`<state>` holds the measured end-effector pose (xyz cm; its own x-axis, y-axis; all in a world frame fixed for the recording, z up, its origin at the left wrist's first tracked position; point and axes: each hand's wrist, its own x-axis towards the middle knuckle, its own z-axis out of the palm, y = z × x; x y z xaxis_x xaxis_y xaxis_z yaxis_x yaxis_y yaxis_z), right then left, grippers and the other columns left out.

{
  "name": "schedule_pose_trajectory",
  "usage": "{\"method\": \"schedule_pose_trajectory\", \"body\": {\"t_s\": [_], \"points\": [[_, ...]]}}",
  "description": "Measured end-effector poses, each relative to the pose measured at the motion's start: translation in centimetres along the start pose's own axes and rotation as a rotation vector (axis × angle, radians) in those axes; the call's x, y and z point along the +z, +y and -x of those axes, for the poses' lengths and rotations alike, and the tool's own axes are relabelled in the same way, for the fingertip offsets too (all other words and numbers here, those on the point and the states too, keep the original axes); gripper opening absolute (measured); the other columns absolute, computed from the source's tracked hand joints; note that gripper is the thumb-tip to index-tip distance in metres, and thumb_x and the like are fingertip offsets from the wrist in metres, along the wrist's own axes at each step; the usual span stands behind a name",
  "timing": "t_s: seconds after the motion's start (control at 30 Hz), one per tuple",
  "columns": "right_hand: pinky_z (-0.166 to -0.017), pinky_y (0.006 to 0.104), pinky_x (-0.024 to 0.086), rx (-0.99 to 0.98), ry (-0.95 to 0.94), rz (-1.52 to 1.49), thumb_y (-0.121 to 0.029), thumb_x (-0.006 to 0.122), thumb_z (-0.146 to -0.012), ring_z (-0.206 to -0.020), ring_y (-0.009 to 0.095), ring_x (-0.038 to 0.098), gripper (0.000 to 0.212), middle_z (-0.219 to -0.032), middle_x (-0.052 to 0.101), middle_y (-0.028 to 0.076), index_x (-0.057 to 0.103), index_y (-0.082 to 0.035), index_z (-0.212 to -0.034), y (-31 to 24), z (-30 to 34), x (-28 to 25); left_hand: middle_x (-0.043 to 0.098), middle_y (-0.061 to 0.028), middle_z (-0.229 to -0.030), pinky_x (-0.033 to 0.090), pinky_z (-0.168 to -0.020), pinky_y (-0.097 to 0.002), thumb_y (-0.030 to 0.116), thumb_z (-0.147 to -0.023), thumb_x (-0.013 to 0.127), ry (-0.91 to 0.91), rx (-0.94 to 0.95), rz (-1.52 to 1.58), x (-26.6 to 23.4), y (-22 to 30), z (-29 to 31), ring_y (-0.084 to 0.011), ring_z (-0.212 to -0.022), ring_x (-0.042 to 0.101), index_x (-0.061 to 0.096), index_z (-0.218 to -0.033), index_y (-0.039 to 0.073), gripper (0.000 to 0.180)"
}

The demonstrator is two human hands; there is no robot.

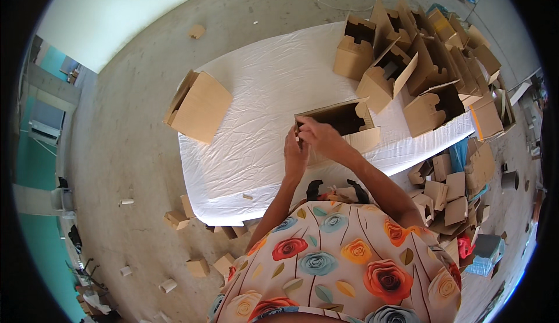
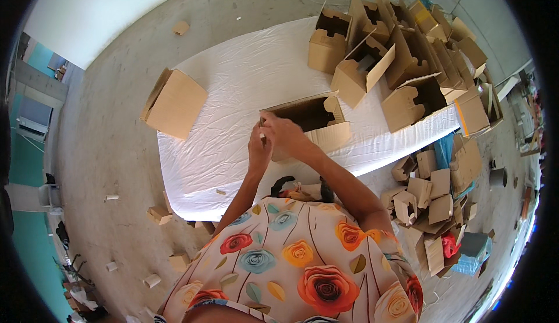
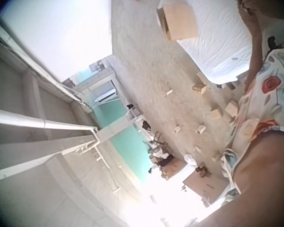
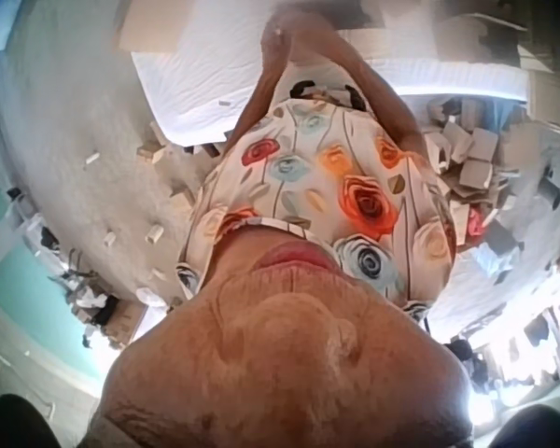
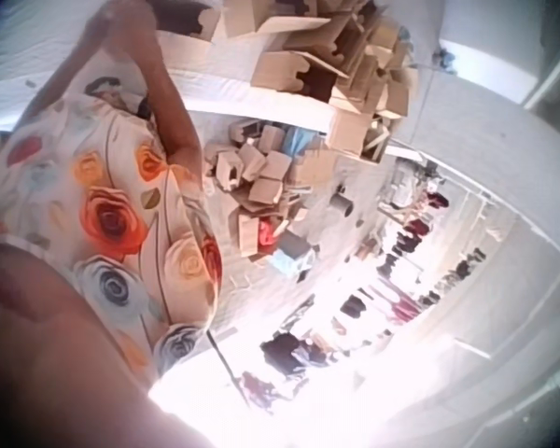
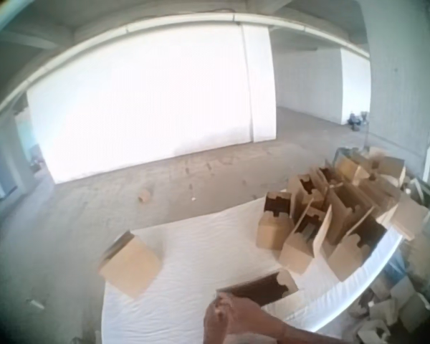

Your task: The person places cardboard inserts into cardboard boxes and closes the top flaps of the boxes by hand on a table.

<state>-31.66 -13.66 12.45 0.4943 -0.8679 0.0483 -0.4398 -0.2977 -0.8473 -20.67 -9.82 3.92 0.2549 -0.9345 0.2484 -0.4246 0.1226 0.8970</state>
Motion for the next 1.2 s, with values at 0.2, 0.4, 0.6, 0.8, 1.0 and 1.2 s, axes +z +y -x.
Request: {"method": "schedule_pose_trajectory", "body": {"t_s": [0.2, 0.4, 0.6, 0.8, 1.0, 1.2], "points": [[-0.075, 0.0432, 0.044, 0.21, 0.026, 0.469, -0.024, 0.058, -0.078, -0.089, 0.035, 0.056, 0.035, -0.095, 0.059, 0.018, 0.051, -0.004, -0.106, 7.7, 2.2, -4.2, 0.056, -0.0026, -0.069, 0.042, -0.059, -0.0245, -0.001, -0.078, 0.051, 0.025, -0.297, 0.056, -2.1, -4.7, -0.8, -0.0113, -0.063, 0.052, 0.054, -0.101, 0.002, 0.023], [-0.08, 0.0459, 0.041, 0.274, -0.02, 0.569, -0.024, 0.067, -0.07, -0.095, 0.034, 0.053, 0.051, -0.097, 0.055, 0.017, 0.047, -0.001, -0.111, 5.2, 5.1, -7.0, 0.056, -0.0015, -0.068, 0.042, -0.057, -0.0228, -0.004, -0.078, 0.052, 0.148, -0.319, 0.158, -3.9, -5.4, -1.3, -0.0079, -0.061, 0.05, 0.053, -0.104, 0.003, 0.027], [-0.103, 0.0398, 0.024, 0.374, -0.167, 0.607, -0.027, 0.078, -0.056, -0.128, 0.036, 0.022, 0.105, -0.137, 0.021, 0.025, 0.014, 0.001, -0.134, 5.9, 7.2, -8.0, 0.048, -0.0183, -0.115, 0.039, -0.086, -0.0429, -0.002, -0.069, 0.062, 0.232, -0.115, -0.323, -4.0, -0.2, -0.7, -0.033, -0.104, 0.049, 0.036, -0.129, 0.008, 0.066], [-0.107, 0.0407, 0.017, 0.328, -0.18, 0.455, -0.031, 0.082, -0.047, -0.132, 0.036, 0.008, 0.13, -0.141, 0.006, 0.026, -0.007, 0.0, -0.136, 13.3, 7.1, -5.9, 0.012, -0.0172, -0.141, 0.01, -0.096, -0.0659, 0.018, -0.06, 0.076, 0.004, 0.26, -1.223, -3.3, 0.9, -1.2, -0.0408, -0.13, 0.007, 0.021, -0.136, 0.009, 0.094], [-0.105, 0.0427, 0.02, 0.298, -0.214, 0.486, -0.035, 0.078, -0.053, -0.131, 0.036, 0.013, 0.118, -0.139, 0.013, 0.025, 0.002, 0.0, -0.136, 14.0, 6.0, -6.9, 0.009, -0.0176, -0.143, 0.009, -0.097, -0.0647, 0.031, -0.071, 0.067, -0.259, 0.149, -1.261, -2.2, -1.3, -1.3, -0.0391, -0.131, 0.006, 0.023, -0.133, 0.0, 0.083], [-0.086, 0.0356, 0.042, 0.018, 0.119, 0.305, -0.024, 0.062, -0.077, -0.102, 0.029, 0.052, 0.041, -0.109, 0.055, 0.02, 0.054, -0.001, -0.11, 12.3, 0.8, -14.4, 0.005, -0.0196, -0.143, 0.008, -0.096, -0.0662, 0.037, -0.073, 0.064, -0.362, -0.183, -0.922, -1.4, -0.9, 0.0, -0.0421, -0.13, 0.004, 0.011, -0.135, -0.004, 0.092]]}}
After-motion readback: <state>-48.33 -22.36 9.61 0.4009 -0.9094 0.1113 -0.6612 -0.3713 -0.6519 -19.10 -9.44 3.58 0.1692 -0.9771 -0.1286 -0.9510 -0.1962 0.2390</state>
